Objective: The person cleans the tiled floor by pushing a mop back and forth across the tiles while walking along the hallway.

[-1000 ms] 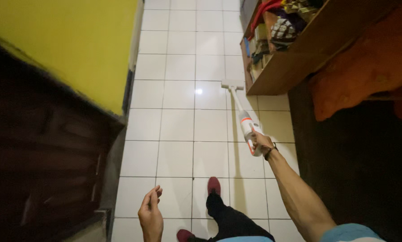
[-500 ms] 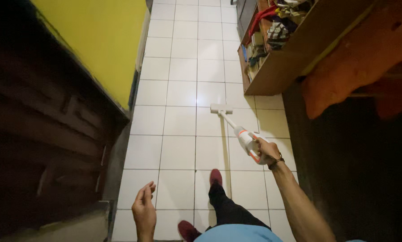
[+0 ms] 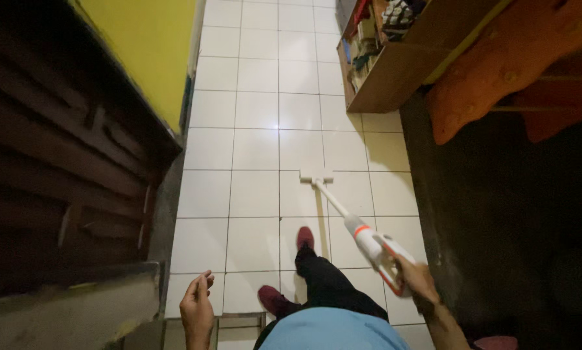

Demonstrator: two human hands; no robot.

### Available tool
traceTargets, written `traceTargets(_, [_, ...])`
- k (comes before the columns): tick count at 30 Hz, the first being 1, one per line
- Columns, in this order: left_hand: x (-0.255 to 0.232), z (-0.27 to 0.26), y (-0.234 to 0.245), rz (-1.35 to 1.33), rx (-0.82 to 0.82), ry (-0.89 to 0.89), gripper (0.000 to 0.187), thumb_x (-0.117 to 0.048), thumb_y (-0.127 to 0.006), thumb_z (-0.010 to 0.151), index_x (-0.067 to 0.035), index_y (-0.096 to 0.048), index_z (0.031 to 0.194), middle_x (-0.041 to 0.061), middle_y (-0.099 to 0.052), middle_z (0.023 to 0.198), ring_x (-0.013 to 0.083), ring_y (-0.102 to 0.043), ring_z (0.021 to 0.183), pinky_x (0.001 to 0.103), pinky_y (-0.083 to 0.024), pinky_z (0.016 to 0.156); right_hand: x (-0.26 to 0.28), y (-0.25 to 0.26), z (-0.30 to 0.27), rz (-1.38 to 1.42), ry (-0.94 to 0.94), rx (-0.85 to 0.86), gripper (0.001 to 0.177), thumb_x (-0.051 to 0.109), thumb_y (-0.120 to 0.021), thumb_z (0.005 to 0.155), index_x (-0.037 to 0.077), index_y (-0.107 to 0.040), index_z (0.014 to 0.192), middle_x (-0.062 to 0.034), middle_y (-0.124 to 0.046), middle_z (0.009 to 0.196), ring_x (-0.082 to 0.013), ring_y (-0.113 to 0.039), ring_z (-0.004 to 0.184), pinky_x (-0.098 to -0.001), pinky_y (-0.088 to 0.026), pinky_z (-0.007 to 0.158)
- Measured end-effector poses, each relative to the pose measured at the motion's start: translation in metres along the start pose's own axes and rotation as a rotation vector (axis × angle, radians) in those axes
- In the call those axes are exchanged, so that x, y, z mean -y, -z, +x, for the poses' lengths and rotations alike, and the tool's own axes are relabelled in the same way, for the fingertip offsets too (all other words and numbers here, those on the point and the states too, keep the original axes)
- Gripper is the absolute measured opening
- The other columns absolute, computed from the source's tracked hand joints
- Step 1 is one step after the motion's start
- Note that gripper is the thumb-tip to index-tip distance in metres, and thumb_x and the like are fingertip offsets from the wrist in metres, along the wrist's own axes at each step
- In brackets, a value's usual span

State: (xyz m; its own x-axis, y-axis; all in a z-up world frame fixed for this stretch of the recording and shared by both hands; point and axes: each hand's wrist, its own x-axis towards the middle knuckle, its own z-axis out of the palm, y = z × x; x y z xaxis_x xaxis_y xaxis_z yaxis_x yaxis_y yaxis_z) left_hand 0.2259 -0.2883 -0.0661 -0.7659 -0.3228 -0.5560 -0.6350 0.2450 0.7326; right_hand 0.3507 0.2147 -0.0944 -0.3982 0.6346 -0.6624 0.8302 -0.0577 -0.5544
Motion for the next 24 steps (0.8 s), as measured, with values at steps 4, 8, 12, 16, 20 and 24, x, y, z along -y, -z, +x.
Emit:
traceTargets(4, [-0.035, 0.010, -0.012, 0.051, 0.060, -0.084, 0.046, -0.037, -0.042, 0.108, -0.007, -0.069, 0.130, 0.016, -0.072, 0.123, 0.0259, -0.065, 0.122, 0.041, -0.049, 0.106, -0.043, 0.000, 0.001, 0.012, 0.012, -0.011, 0.044, 0.036, -0.068, 0.086, -0.008, -0.077, 0.084, -0.0130, -0.065, 0.059, -0.0194, -0.062, 0.050, -0.0350, -0.046, 0.048])
traceTargets(8, [-0.085, 0.026, -0.046, 0.170, 0.070, -0.156, 0.044, -0.035, -0.044, 0.106, -0.008, -0.069, 0.130, 0.015, -0.072, 0.126, 0.0247, -0.064, 0.124, 0.040, -0.047, 0.107, -0.035, -0.017, 0.018, 0.053, -0.020, 0.013, 0.044, 0.034, -0.070, 0.086, -0.009, -0.078, 0.086, -0.0121, -0.062, 0.058, -0.0208, -0.059, 0.049, -0.0363, -0.044, 0.047])
traceTargets(12, [-0.116, 0.048, -0.081, 0.077, 0.122, -0.292, 0.041, -0.032, -0.048, 0.104, -0.005, -0.070, 0.126, 0.014, -0.073, 0.125, 0.0229, -0.066, 0.122, 0.037, -0.049, 0.104, 0.009, -0.037, 0.051, 0.013, 0.033, 0.022, 0.052, 0.035, -0.071, 0.088, -0.017, -0.071, 0.081, -0.0128, -0.060, 0.057, -0.0211, -0.057, 0.048, -0.0372, -0.043, 0.046])
traceTargets(16, [-0.144, 0.070, -0.111, 0.012, 0.131, -0.358, 0.038, -0.030, -0.050, 0.104, -0.003, -0.071, 0.123, 0.013, -0.075, 0.123, 0.0222, -0.070, 0.119, 0.035, -0.052, 0.103, 0.083, -0.058, 0.096, 0.049, 0.051, 0.042, 0.040, 0.033, -0.069, 0.086, -0.006, -0.076, 0.084, -0.0117, -0.061, 0.057, -0.0200, -0.058, 0.049, -0.0360, -0.044, 0.048])
traceTargets(20, [-0.179, 0.091, -0.117, 0.061, 0.126, -0.263, 0.039, -0.029, -0.049, 0.104, -0.004, -0.070, 0.124, 0.012, -0.074, 0.124, 0.0211, -0.067, 0.122, 0.035, -0.050, 0.104, 0.155, -0.080, 0.139, 0.099, 0.094, 0.053, 0.044, 0.036, -0.068, 0.087, -0.007, -0.075, 0.082, -0.0090, -0.063, 0.059, -0.0183, -0.059, 0.050, -0.0345, -0.045, 0.048])
traceTargets(24, [-0.215, 0.109, -0.114, 0.099, 0.045, -0.177, 0.040, -0.030, -0.047, 0.105, -0.005, -0.070, 0.127, 0.012, -0.074, 0.124, 0.0218, -0.068, 0.121, 0.036, -0.051, 0.104, 0.226, -0.098, 0.190, 0.100, 0.141, 0.117, 0.046, 0.045, -0.069, 0.086, -0.001, -0.074, 0.082, -0.0064, -0.061, 0.060, -0.0148, -0.056, 0.051, -0.0324, -0.042, 0.047])
